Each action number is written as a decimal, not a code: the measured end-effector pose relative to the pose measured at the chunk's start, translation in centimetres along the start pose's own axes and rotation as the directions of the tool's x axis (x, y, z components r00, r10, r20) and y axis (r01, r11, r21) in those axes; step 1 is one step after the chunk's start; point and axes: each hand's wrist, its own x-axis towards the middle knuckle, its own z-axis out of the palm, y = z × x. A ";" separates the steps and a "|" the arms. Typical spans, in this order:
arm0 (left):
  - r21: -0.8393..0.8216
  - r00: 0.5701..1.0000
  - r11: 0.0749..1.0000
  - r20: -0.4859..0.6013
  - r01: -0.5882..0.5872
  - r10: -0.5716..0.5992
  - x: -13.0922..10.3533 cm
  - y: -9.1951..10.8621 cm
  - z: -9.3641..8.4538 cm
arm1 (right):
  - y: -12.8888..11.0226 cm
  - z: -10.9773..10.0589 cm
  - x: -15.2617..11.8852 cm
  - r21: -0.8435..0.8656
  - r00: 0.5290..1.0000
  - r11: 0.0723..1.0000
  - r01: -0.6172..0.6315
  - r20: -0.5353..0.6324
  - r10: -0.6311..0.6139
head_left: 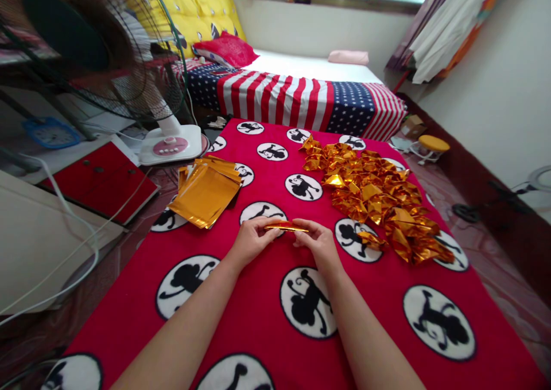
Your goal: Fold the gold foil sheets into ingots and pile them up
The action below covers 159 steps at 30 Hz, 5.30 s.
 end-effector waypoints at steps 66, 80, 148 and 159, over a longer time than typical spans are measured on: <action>0.715 0.740 0.656 0.302 0.241 -0.601 5.3 5.9 -2.0 | -5.4 0.7 5.1 -0.781 0.900 0.613 -0.121 0.174 0.399; 0.687 0.735 0.675 0.305 0.270 -0.605 5.4 6.4 -1.9 | -6.5 0.8 5.6 -0.848 0.886 0.527 -0.055 0.202 0.417; 0.855 0.772 0.514 0.285 0.063 -0.569 6.2 7.3 -1.5 | -6.7 1.9 5.5 -0.762 0.897 0.616 -0.198 0.113 0.428; 0.799 0.773 0.585 0.280 0.142 -0.569 6.2 6.8 -1.5 | -6.6 1.9 5.6 -0.705 0.900 0.664 -0.248 0.086 0.428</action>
